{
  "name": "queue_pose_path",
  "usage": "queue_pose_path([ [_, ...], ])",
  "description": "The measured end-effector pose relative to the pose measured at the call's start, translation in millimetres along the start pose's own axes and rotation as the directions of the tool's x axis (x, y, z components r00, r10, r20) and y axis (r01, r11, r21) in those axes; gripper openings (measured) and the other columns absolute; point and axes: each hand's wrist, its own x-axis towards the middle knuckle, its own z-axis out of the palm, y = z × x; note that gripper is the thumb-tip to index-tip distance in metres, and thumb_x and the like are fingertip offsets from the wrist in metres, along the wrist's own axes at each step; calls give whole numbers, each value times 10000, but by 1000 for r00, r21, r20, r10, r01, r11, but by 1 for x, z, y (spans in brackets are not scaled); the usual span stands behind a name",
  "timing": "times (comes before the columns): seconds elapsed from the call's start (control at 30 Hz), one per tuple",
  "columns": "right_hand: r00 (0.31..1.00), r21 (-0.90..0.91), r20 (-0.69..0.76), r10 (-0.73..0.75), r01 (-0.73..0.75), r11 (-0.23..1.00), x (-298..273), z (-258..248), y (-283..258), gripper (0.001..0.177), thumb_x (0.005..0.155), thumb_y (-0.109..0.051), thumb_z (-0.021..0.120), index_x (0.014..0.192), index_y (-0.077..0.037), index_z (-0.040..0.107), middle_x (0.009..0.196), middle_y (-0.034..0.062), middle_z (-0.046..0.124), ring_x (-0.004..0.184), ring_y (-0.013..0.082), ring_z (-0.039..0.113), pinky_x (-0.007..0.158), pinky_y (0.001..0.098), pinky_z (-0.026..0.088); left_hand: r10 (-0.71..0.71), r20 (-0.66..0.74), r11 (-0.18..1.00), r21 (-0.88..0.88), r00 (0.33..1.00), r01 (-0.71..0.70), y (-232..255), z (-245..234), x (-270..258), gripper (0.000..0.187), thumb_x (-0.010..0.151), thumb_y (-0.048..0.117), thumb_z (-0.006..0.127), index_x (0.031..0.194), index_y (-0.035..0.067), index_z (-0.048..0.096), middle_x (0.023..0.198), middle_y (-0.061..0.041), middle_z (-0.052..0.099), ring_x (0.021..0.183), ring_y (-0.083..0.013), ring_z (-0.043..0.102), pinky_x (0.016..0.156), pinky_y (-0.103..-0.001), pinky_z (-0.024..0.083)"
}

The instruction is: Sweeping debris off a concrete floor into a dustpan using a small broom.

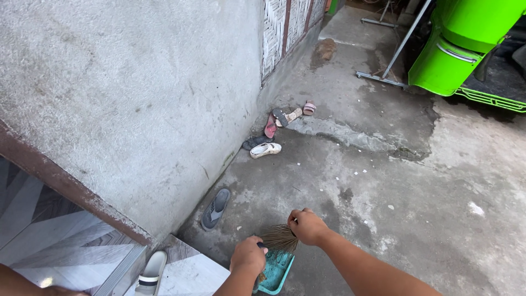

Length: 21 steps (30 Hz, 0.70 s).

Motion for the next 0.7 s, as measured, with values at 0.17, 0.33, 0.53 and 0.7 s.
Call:
queue_pose_path([
  [0.17, 1000, -21, 5, -5, 5, 1000, -8, 3, 3, 294, 977, -291, 514, 1209, -207, 674, 1271, 132, 559, 1140, 317, 636, 1047, 419, 497, 19, -26, 999, -31, 999, -20, 1, 3, -9, 372, 974, 327, 679, 1343, 282, 658, 1352, -69, 649, 1267, -283, 635, 1040, -426, 539],
  [0.33, 1000, -6, -2, -9, 9, 1000, -11, 6, 5, 292, 967, -285, 532, 1205, -204, 682, 1271, 144, 564, 1154, 335, 617, 1038, 431, 495, -3, -22, 999, -51, 1000, 2, -4, 13, -7, 330, 962, 246, 699, 1291, 268, 702, 1329, -69, 671, 1245, -273, 652, 1033, -420, 537],
  [0.53, 997, 1, -42, -66, 66, 998, -7, 10, 10, 282, 955, -283, 543, 1181, -207, 696, 1243, 143, 589, 1137, 336, 636, 1038, 420, 505, 48, -103, 994, -94, 994, -58, -6, 23, 1, 325, 961, 205, 686, 1284, 232, 704, 1315, -86, 687, 1200, -290, 681, 1011, -417, 549],
  [0.7, 996, -3, -54, -67, 67, 998, -5, 8, 5, 283, 950, -297, 554, 1174, -209, 704, 1245, 131, 599, 1143, 332, 629, 1043, 428, 498, 22, -80, 997, -76, 997, -28, -1, 14, -1, 354, 969, 246, 685, 1323, 257, 677, 1331, -86, 673, 1224, -291, 667, 1017, -424, 548],
])
